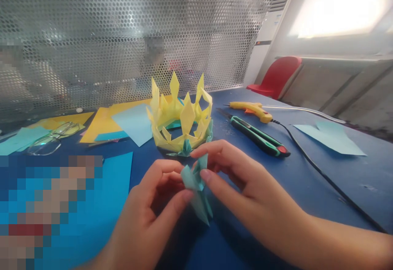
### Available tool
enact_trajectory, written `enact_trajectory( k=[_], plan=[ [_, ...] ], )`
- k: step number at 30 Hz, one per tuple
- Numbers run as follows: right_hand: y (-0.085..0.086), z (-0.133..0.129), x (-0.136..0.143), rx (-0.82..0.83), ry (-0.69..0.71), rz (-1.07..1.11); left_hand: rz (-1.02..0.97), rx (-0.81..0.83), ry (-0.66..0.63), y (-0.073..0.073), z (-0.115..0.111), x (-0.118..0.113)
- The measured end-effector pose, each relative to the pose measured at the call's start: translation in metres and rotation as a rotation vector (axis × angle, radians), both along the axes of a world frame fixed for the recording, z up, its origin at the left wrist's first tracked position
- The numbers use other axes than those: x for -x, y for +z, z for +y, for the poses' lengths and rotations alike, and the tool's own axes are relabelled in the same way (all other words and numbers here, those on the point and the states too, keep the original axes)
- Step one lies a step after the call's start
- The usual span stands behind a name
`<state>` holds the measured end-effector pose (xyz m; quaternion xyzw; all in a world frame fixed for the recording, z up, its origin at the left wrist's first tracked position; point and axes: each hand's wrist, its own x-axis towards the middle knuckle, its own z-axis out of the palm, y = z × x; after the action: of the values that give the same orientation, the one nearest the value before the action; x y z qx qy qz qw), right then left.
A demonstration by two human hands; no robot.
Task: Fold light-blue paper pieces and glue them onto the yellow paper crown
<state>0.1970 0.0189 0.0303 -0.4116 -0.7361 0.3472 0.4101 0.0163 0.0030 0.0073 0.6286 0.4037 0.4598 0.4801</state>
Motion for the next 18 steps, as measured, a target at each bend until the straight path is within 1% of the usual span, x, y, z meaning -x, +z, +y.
enact_trajectory(
  k=[2, 7, 12, 15, 18],
  plan=[
    [-0.001, 0.0, 0.001, -0.055, -0.018, -0.01, 0.005, -0.037, 0.012, 0.0, -0.001, -0.001],
    [-0.005, 0.001, 0.001, -0.22, -0.032, 0.066, 0.085, -0.101, 0.047, 0.002, -0.002, -0.003],
    [-0.003, 0.001, -0.006, -0.432, 0.053, -0.123, 0.15, -0.195, 0.16, 0.003, -0.005, -0.002],
    [-0.003, 0.0, -0.008, -0.515, 0.078, -0.141, 0.183, -0.268, 0.205, 0.002, -0.007, -0.001],
    [-0.006, 0.0, -0.008, -0.547, 0.09, -0.13, 0.178, -0.281, 0.218, 0.003, -0.008, -0.003]
  ],
)
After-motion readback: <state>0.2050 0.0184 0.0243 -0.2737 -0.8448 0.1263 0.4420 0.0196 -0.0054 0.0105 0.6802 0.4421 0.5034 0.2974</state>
